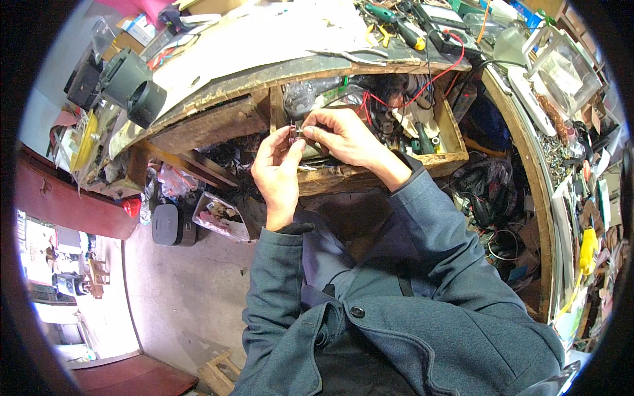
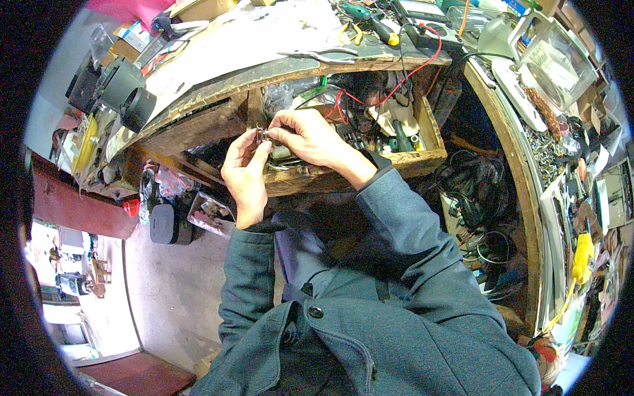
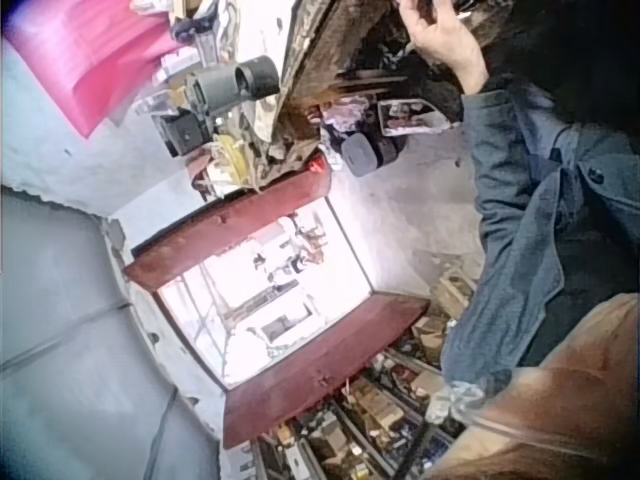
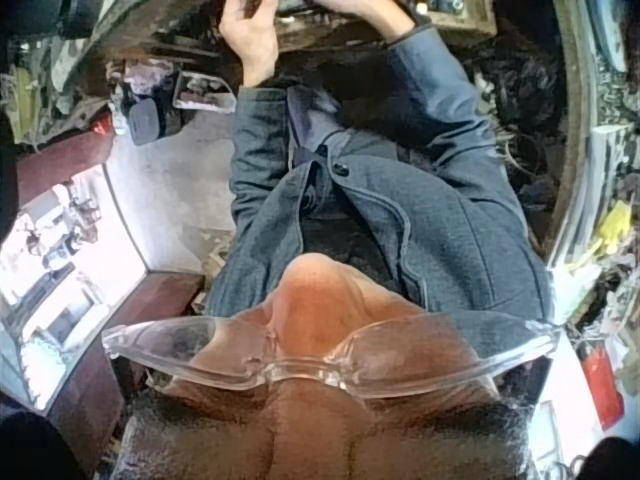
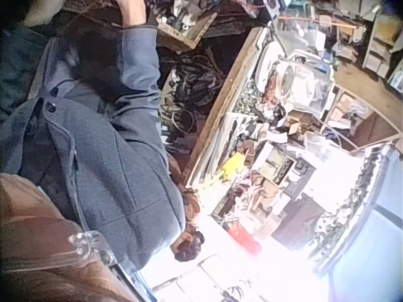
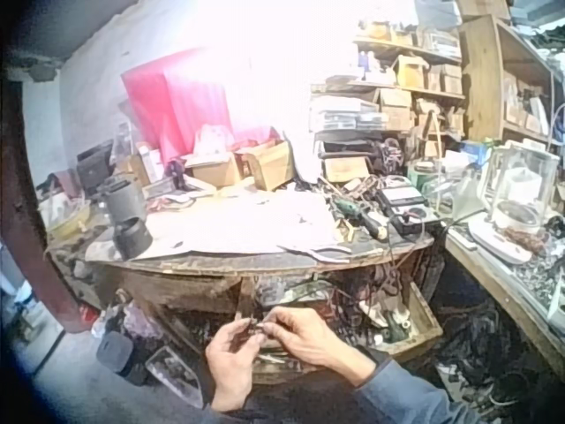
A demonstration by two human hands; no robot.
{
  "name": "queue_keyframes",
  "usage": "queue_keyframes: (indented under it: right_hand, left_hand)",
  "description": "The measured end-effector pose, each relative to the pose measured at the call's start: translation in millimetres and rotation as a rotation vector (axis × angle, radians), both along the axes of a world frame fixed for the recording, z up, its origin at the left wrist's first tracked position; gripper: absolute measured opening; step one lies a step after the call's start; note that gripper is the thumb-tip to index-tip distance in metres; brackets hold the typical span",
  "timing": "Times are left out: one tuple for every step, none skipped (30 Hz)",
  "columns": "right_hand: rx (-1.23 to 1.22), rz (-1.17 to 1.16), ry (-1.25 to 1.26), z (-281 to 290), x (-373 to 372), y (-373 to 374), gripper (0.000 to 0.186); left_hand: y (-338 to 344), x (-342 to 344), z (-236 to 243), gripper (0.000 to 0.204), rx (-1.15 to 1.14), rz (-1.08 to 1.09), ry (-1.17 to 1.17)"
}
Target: The person uses a soldering iron and pliers to work on a small electronic component with red and black wires. They repeatedly heat and adjust the component while seated at a cluttered workbench.
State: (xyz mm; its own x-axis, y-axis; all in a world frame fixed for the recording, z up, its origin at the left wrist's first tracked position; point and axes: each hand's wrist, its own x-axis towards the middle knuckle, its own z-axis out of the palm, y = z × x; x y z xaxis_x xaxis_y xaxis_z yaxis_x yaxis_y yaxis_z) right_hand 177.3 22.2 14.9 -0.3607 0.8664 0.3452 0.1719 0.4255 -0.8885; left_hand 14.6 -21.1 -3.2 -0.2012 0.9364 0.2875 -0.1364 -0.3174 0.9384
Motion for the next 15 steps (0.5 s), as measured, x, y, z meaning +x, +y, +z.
queue_keyframes:
  right_hand:
    - [-0.02,0.006,-0.006,-0.6,0.7,0.7,0.019]
    - [-0.04,0.011,-0.011,-1.2,1.3,1.2,0.02]
    - [-0.039,0.022,-0.014,-1.7,0.6,1.3,0.021]
    - [-0.037,0.033,-0.017,-2.2,-0.4,1.5,0.022]
    - [-0.035,0.043,-0.02,-2.5,-1.0,1.6,0.023]
    - [-0.016,0.05,-0.051,-2.1,-0.8,1.4,0.024]
    - [0.004,0.056,-0.082,-1.7,-0.2,1.2,0.024]
    - [0.023,0.063,-0.113,-1.0,0.3,1.0,0.025]
    - [0.021,0.067,-0.106,-0.6,0.3,0.5,0.024]
    - [0.02,0.071,-0.099,-0.1,0.2,-0.1,0.024]
    - [0.018,0.075,-0.093,0.7,0.1,-0.7,0.024]
    - [0.016,0.07,-0.122,2.8,0.3,-1.3,0.023]
    - [0.014,0.066,-0.152,5.6,0.6,-2.0,0.023]
    - [0.012,0.061,-0.181,6.9,0.8,-2.3,0.022]
    - [0.033,0.056,-0.176,6.2,1.0,-2.0,0.022]
  left_hand:
    - [0.2,0.9,-0.2,0.036,0.003,0.006,-0.006]
    - [0.8,1.5,-1.2,0.035,0.009,0.009,-0.002]
    - [1.1,1.3,-2.7,0.035,0.016,0.017,0.002]
    - [1.1,1.1,-3.7,0.034,0.022,0.024,0.005]
    - [0.3,1.0,-3.9,0.033,0.034,0.036,0.022]
    - [-0.4,1.4,-4.3,0.031,0.047,0.046,0.039]
    - [-0.8,1.8,-4.6,0.03,0.059,0.056,0.056]
    - [-0.4,2.4,-5.7,0.03,0.064,0.059,0.056]
    - [0.4,2.9,-7.6,0.029,0.068,0.062,0.056]
    - [0.6,3.4,-8.6,0.029,0.072,0.066,0.056]
    - [0.1,3.5,-8.7,0.031,0.062,0.073,0.05]
    - [-0.5,3.9,-8.1,0.032,0.052,0.079,0.044]
    - [-1.0,4.1,-7.8,0.034,0.041,0.086,0.038]
    - [-0.9,4.4,-8.2,0.035,0.049,0.088,0.03]
    - [-0.5,4.8,-8.3,0.035,0.057,0.09,0.023]
